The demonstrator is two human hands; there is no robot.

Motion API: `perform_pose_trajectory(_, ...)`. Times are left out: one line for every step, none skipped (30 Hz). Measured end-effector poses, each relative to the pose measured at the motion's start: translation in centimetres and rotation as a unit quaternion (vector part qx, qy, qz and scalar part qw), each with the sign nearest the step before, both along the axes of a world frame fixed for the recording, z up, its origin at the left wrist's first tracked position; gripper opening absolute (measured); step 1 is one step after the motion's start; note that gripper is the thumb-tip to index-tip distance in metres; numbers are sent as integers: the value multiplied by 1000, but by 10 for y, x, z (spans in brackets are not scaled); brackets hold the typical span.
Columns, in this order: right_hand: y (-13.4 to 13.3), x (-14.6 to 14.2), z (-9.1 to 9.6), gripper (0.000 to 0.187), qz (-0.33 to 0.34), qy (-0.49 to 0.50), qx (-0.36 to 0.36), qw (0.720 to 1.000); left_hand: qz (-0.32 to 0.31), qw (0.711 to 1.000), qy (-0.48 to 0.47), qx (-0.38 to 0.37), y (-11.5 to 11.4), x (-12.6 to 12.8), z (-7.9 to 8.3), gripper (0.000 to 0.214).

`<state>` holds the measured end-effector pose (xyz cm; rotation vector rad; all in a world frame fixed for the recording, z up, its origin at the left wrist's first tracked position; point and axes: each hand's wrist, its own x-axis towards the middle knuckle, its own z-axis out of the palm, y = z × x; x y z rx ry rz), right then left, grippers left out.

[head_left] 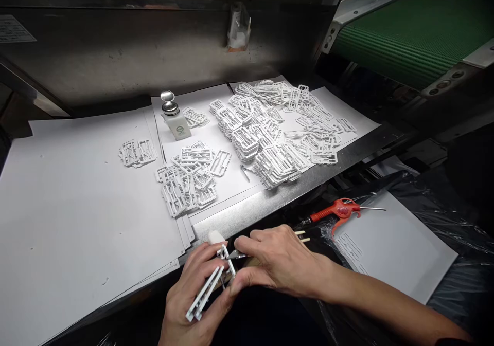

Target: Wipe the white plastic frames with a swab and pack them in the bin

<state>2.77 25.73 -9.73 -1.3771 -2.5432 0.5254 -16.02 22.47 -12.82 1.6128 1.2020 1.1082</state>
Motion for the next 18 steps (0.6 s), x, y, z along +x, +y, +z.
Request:
perform_pose_trajectory(0,0,-1,50,0,-1,5,1000,-1,1000,-1,-2,0,0,0,21)
perform_pose_trajectory(0,0,-2,50,0,-3,10,1000,-2,1000,-3,-3,0,0,-1,22)
perform_pose_trajectory(0,0,-3,50,1,-5,17,1000,-4,1000,-6,-4,0,0,-1,22)
perform_pose_trajectory(0,0,-5,50,0,-6,26,1000,-5,1000,-8,-5,0,0,-1,23)
perform_pose_trajectory(-1,0,-6,50,-1,-6,36,999,-6,1000,-12,-5,0,0,-1,23)
perform_pose_trajectory(-1,0,-7,51,-2,-5,48,999,-5,1000,-14,-5,0,0,-1,23)
perform_pose_trajectory(-2,0,-8,51,-3,-3,58,998,-2,1000,-15,-5,0,0,-2,23)
perform_pose_trajectory(-2,0,-9,51,-5,-3,69,998,0,1000,-15,-6,0,0,-2,23)
perform_pose_trajectory(-3,0,-10,51,-6,-4,77,997,3,1000,-14,-7,0,0,-2,22)
perform_pose_trajectory(-3,0,-11,51,-7,-5,83,996,7,1000,-13,-9,-1,0,-2,21)
perform_pose_trajectory(-3,0,-11,51,-7,-6,88,996,10,1000,-13,-10,-1,0,-3,20)
perform_pose_trajectory(-4,0,-11,51,-8,-8,93,996,12,1000,-14,-12,-1,1,-3,20)
perform_pose_trajectory(-4,0,-11,51,-9,-9,96,995,13,1000,-15,-11,-1,1,-4,20)
perform_pose_trajectory(-4,1,-11,51,-9,-11,99,995,13,1000,-15,-10,-1,1,-4,21)
perform_pose_trajectory(-3,1,-10,51,-8,-11,102,995,11,1000,-14,-8,-2,0,-4,22)
perform_pose_trajectory(-3,1,-10,51,-8,-12,105,994,6,1000,-11,-6,-2,0,-5,23)
perform_pose_trajectory(-3,1,-9,51,-6,-13,106,994,1,1000,-8,-3,-2,0,-5,23)
perform_pose_trajectory(-3,2,-8,51,-4,-15,107,994,-5,1000,-4,-1,-1,-1,-5,24)
